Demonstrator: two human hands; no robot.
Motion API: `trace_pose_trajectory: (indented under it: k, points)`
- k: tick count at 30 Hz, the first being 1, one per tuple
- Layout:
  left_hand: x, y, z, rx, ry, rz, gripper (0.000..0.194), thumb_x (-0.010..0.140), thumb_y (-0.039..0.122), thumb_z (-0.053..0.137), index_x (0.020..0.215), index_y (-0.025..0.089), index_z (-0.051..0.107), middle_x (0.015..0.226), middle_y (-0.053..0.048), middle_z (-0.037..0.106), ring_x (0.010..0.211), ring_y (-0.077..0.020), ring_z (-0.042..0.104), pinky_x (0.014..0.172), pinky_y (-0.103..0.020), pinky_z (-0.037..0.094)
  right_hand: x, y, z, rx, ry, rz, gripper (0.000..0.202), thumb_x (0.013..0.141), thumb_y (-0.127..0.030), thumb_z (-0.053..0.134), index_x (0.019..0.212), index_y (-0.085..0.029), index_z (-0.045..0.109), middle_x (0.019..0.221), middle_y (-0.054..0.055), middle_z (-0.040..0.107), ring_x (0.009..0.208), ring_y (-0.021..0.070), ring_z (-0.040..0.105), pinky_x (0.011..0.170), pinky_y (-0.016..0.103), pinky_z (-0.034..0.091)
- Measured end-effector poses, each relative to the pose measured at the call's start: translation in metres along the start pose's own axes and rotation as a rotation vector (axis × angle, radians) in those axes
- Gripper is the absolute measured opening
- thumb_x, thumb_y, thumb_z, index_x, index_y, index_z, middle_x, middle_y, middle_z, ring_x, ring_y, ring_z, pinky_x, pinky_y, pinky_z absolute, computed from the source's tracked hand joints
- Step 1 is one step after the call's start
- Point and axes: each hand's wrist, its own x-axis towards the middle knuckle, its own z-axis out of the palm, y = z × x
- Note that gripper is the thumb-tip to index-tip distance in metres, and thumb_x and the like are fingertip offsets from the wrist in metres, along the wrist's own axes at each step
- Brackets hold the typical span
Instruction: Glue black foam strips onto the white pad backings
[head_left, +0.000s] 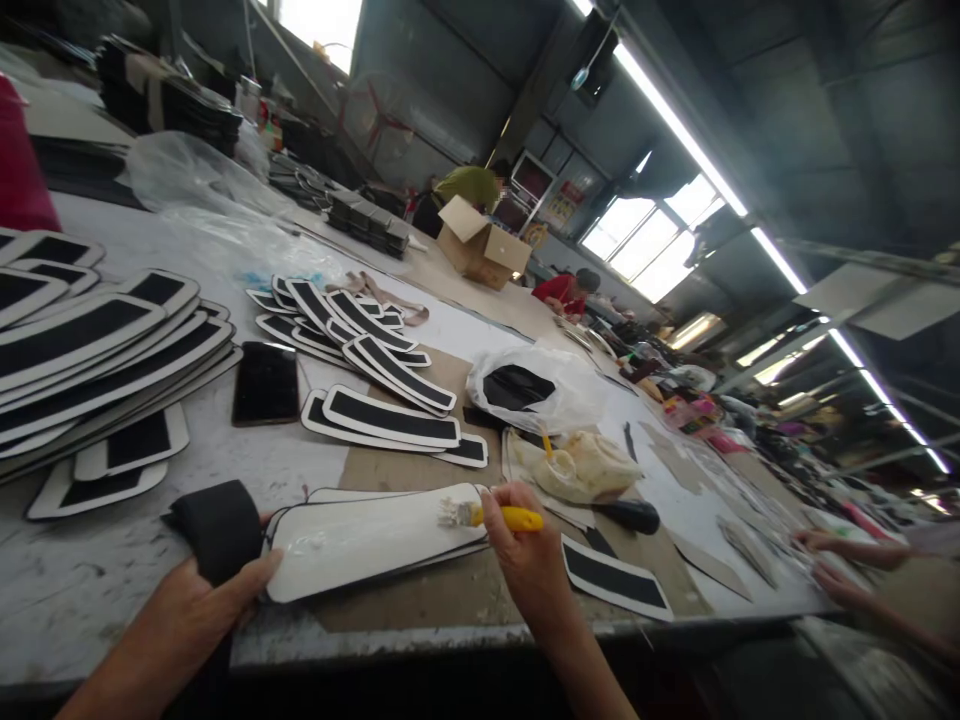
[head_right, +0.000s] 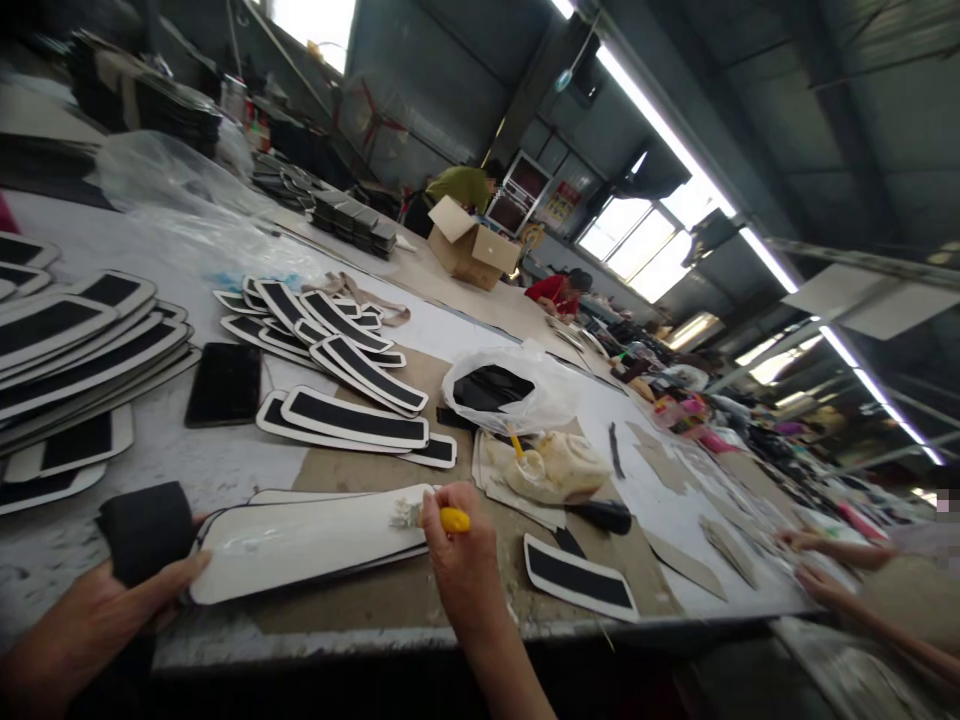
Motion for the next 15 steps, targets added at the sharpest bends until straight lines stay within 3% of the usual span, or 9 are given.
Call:
trace_pose_trajectory:
  k: [4,7,13,15]
  points:
    - [0.011,-0.005,-0.005,0.085,-0.056,-0.074,0.057,0.074,0.057,0.057,0.120,0.022,0.052,0.075,0.001,0.063,0.068,-0.0156,0.055,0.059,-0.018,0.043,-0.001,0.004,-0.019,-0.073,0.041,-0.078,0.025,0.092,-0.033,0.048,0.072,-0.019,0.048,0.071,-0.001,0.046,0.066,0.0141,0.047,0.064,0.026,0.036]
    - [0.012,-0.007,-0.005,0.022,-0.112,-0.126,0.066,0.072,0.054,0.062,0.126,0.020,0.046,0.091,-0.001,0.065,0.077,-0.0173,0.058,0.064,-0.018,0.047,-0.006,-0.009,-0.020,-0.020,0.059,-0.071,0.025,0.092,-0.034,0.050,0.072,-0.019,0.050,0.071,-0.001,0.048,0.065,0.0141,0.048,0.062,0.026,0.037]
    - [-0.009,0.011,0.004,-0.117,-0.040,-0.058,0.053,0.074,0.046,0.065,0.118,0.021,0.050,0.085,0.000,0.064,0.082,-0.0174,0.058,0.061,-0.017,0.044,-0.018,-0.055,0.034,0.678,-0.181,0.231,0.029,0.089,-0.047,0.053,0.078,-0.020,0.051,0.063,-0.001,0.054,0.056,0.0147,0.052,0.055,0.026,0.043]
    - [-0.014,0.016,0.005,-0.136,-0.044,-0.036,0.052,0.072,0.044,0.067,0.115,0.020,0.051,0.087,0.000,0.065,0.080,-0.0173,0.058,0.067,-0.018,0.046,-0.019,-0.058,0.049,0.761,-0.247,0.269,0.032,0.088,-0.049,0.054,0.078,-0.020,0.050,0.063,-0.001,0.054,0.055,0.0143,0.052,0.054,0.026,0.044]
